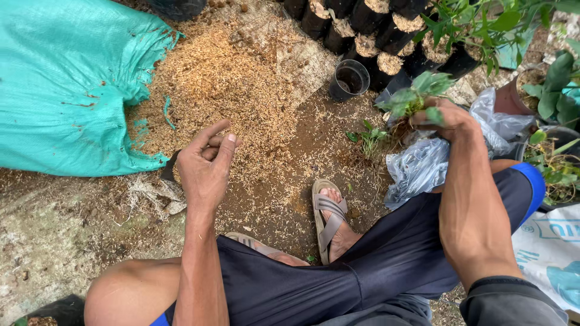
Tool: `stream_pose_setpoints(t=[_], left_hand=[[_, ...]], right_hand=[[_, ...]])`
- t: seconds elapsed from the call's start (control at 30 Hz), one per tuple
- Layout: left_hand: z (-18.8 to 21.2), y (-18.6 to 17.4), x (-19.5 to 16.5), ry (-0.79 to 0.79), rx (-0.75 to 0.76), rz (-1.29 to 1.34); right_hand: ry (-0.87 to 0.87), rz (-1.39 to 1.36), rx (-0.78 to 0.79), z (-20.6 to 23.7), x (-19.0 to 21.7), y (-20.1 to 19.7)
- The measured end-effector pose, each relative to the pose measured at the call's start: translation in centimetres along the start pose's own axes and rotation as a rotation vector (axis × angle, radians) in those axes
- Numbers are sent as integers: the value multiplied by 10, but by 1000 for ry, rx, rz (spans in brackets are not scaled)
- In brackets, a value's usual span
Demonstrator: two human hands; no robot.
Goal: The person walks through a garden area carrying a hoe and a potted plant, then sits on the ground to repot the plant. They remove the plant from its original pot, separate the root ball into smaller sections, and place a new plant into a black plastic bag filled with soil.
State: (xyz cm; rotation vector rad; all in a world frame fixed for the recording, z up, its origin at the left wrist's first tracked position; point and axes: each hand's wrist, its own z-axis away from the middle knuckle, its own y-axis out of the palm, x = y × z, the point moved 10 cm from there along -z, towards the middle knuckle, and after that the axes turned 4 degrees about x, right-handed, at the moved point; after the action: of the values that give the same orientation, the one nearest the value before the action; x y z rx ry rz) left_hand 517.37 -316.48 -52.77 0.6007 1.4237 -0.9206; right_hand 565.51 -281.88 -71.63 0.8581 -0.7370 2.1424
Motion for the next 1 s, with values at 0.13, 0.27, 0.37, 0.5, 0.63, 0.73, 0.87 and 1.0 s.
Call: stream_pose_setpoints(t=[0.13,0.27,0.37,0.5,0.63,0.73,0.87,1.0], left_hand=[[6,-16,0,18,-30,31],[11,-25,3,19,-40,-17],[12,-26,0,13,-45,-52],[9,-18,-28,97,-1,-78],[-1,-23,-59,71,11,-127],[-6,-43,-106,351,-79,-43],[-19,-70,-112,402,-128,-22],[-28,-93,-62,294,-125,163]], right_hand=[[23,283,-43,51,78,2],[-188,394,8,100,166,21],[-419,146,112,124,225,51],[-650,-88,277,137,299,114],[-764,-165,438,157,361,190],[-726,-141,395,161,387,249],[-757,-96,470,162,397,334],[-721,-139,599,144,369,414]])
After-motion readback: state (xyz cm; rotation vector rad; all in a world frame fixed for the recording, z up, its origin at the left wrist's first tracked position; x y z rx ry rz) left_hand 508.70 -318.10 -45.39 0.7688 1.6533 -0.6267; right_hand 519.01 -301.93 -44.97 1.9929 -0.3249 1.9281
